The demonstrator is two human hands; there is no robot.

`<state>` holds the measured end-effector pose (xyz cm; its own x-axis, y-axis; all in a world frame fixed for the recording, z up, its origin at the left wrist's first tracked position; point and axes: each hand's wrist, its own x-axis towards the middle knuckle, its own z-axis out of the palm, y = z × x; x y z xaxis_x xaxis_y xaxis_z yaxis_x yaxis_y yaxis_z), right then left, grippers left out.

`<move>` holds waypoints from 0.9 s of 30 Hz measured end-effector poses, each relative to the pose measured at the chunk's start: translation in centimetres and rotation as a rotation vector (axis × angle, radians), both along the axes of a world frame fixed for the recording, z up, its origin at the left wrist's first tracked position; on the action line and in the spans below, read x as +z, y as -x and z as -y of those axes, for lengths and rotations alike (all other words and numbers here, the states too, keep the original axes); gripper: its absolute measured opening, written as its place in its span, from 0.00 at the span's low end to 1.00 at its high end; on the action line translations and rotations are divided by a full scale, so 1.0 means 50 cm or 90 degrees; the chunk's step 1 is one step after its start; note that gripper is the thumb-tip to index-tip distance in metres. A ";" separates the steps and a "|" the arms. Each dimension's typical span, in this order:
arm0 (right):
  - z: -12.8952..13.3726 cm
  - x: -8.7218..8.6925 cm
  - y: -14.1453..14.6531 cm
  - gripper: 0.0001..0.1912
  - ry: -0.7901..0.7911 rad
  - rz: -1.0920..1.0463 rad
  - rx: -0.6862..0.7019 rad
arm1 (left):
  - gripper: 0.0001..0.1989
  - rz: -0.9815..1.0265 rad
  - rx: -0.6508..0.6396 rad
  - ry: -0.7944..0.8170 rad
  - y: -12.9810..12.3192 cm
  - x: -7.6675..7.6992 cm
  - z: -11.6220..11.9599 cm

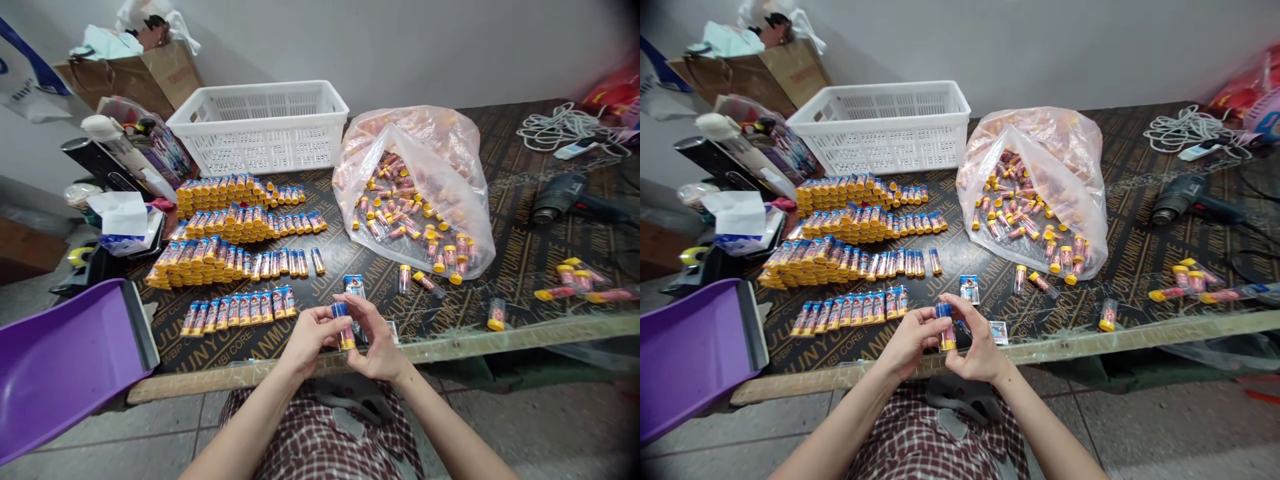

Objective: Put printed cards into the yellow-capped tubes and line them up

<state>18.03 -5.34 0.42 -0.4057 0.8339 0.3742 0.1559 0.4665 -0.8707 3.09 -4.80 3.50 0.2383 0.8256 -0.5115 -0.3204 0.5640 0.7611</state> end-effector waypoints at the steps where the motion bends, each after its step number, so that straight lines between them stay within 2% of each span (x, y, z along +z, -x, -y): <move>1: -0.003 0.001 -0.001 0.45 0.000 0.015 0.007 | 0.18 -0.042 -0.001 -0.024 0.006 -0.003 -0.005; 2: -0.008 0.001 -0.005 0.46 -0.002 0.038 0.007 | 0.17 -0.120 0.006 -0.062 0.015 -0.008 -0.012; 4: -0.026 -0.002 -0.024 0.47 -0.016 0.094 -0.040 | 0.15 -0.388 0.037 -0.179 0.039 -0.020 -0.029; 7: -0.070 -0.015 -0.077 0.37 -0.057 0.184 -0.258 | 0.12 -0.854 0.055 -0.347 0.079 -0.043 -0.056; 9: -0.104 -0.028 -0.123 0.26 -0.087 0.296 -0.415 | 0.12 -1.034 0.029 -0.396 0.096 -0.054 -0.065; 11: -0.134 -0.040 -0.165 0.20 -0.097 0.434 -0.504 | 0.16 -1.119 0.014 -0.421 0.103 -0.058 -0.066; 13: -0.158 -0.049 -0.195 0.18 -0.088 0.508 -0.531 | 0.22 -1.159 0.011 -0.445 0.095 -0.055 -0.061; 15: -0.175 -0.053 -0.211 0.19 -0.074 0.534 -0.532 | 0.21 -1.151 -0.019 -0.477 0.071 -0.050 -0.055; 18: -0.190 -0.054 -0.211 0.21 -0.053 0.568 -0.518 | 0.12 -1.039 -0.173 -0.514 0.013 -0.054 -0.046; 20: -0.193 -0.050 -0.205 0.21 -0.041 0.576 -0.502 | 0.11 -0.967 -0.278 -0.502 -0.028 -0.064 -0.043; 21: -0.193 -0.048 -0.201 0.21 -0.038 0.577 -0.495 | 0.12 -0.947 -0.306 -0.489 -0.045 -0.069 -0.043; 24: -0.178 -0.037 -0.194 0.25 -0.032 0.511 -0.487 | 0.11 -0.913 -0.317 -0.457 -0.074 -0.082 -0.044; 27: -0.148 -0.025 -0.188 0.29 0.018 0.349 -0.465 | 0.07 -0.897 -0.321 -0.465 -0.077 -0.085 -0.043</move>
<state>27.41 2.04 -0.81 0.1123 0.9589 0.2604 0.7990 0.0687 -0.5974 6.95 -2.65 -0.74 0.2555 0.9605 -0.1101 0.8923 -0.1905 0.4093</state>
